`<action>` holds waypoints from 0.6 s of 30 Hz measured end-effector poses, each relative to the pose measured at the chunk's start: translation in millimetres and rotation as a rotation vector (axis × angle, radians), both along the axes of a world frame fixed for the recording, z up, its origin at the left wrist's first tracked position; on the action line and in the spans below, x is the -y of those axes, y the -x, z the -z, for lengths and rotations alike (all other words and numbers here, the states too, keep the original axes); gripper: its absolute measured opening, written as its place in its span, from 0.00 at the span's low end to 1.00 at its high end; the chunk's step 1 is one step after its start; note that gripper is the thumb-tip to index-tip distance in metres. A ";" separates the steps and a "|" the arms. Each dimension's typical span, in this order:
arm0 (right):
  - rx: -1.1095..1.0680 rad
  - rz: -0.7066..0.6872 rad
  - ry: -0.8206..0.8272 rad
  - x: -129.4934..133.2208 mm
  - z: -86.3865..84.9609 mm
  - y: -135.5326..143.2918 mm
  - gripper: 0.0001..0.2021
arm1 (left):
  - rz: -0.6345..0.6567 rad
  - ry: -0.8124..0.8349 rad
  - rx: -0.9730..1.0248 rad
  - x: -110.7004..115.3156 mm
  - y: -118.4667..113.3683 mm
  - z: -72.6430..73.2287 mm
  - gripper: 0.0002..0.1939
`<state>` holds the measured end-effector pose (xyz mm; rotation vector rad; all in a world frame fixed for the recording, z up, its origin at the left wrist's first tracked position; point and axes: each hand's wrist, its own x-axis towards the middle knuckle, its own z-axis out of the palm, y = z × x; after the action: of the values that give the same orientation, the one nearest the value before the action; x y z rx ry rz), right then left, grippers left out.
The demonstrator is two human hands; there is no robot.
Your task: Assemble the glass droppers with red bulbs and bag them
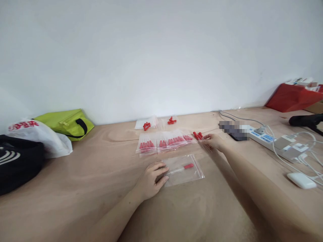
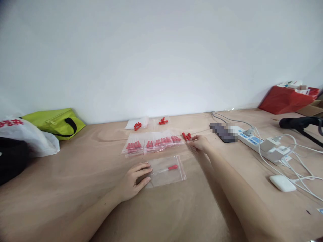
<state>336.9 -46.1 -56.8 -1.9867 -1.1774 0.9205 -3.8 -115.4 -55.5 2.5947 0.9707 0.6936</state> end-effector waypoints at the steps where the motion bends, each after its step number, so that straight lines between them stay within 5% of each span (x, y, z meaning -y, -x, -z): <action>1: -0.006 0.003 0.000 0.6 -0.1 -0.3 0.17 | 0.000 0.001 0.002 0.0 0.1 -0.1 0.14; 11: -0.073 0.064 -0.091 6.7 -8.9 -0.5 0.24 | 0.000 -0.030 -0.004 0.4 0.4 -1.4 0.14; 18: -0.374 -0.051 -0.376 56.7 -13.0 22.2 0.41 | 0.014 -0.021 -0.015 0.8 0.5 -3.3 0.14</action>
<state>314.8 -102.8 -43.8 -1.4209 -1.0940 0.9633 -4.2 -116.2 -52.2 2.6259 0.9540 0.6861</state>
